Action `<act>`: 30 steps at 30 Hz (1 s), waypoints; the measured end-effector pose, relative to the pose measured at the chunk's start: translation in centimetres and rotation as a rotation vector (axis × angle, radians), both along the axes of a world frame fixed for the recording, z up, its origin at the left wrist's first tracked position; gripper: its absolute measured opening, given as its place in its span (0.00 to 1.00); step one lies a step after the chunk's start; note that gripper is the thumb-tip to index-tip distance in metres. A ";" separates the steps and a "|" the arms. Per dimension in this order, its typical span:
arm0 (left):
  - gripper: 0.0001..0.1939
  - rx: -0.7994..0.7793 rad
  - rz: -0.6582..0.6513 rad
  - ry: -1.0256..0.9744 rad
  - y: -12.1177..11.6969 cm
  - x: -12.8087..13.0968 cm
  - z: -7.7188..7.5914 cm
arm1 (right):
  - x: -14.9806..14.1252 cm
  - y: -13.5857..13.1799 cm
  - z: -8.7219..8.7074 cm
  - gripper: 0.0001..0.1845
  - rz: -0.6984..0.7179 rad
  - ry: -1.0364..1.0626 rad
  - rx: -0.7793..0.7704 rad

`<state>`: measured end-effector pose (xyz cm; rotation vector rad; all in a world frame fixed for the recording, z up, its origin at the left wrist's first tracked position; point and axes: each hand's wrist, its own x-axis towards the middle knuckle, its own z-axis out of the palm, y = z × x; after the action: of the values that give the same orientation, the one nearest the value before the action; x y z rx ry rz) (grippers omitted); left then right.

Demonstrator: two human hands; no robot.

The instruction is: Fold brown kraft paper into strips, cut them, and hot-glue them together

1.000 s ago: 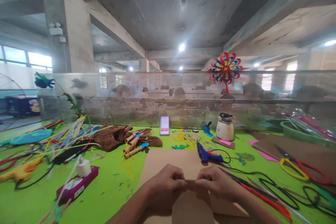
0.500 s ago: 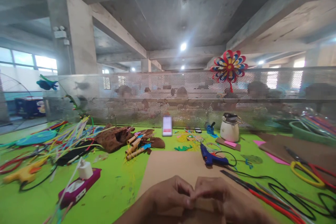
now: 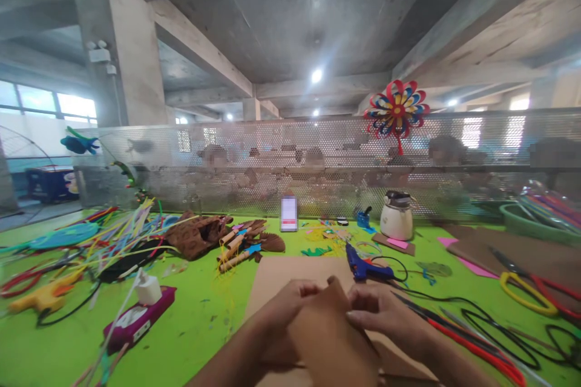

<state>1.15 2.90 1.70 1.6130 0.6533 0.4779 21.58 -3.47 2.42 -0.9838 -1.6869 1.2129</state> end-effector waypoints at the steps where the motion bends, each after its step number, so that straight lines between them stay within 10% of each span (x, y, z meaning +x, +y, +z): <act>1: 0.22 0.031 0.087 -0.049 0.4 -0.2 0.3 | 0.2 0.4 -0.4 0.14 -0.009 -0.073 -0.017; 14: 0.12 0.552 0.076 0.455 -0.6 0.1 -0.5 | -2.0 0.2 -3.5 0.09 -0.301 -0.496 0.074; 30: 0.02 1.037 0.032 0.431 0.9 0.3 -3.0 | -1.5 2.7 -5.7 0.08 -0.214 -0.812 0.524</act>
<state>1.49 3.77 -1.29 2.7394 0.8058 0.5311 20.03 -0.76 -3.26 -1.3559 -2.2623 0.1672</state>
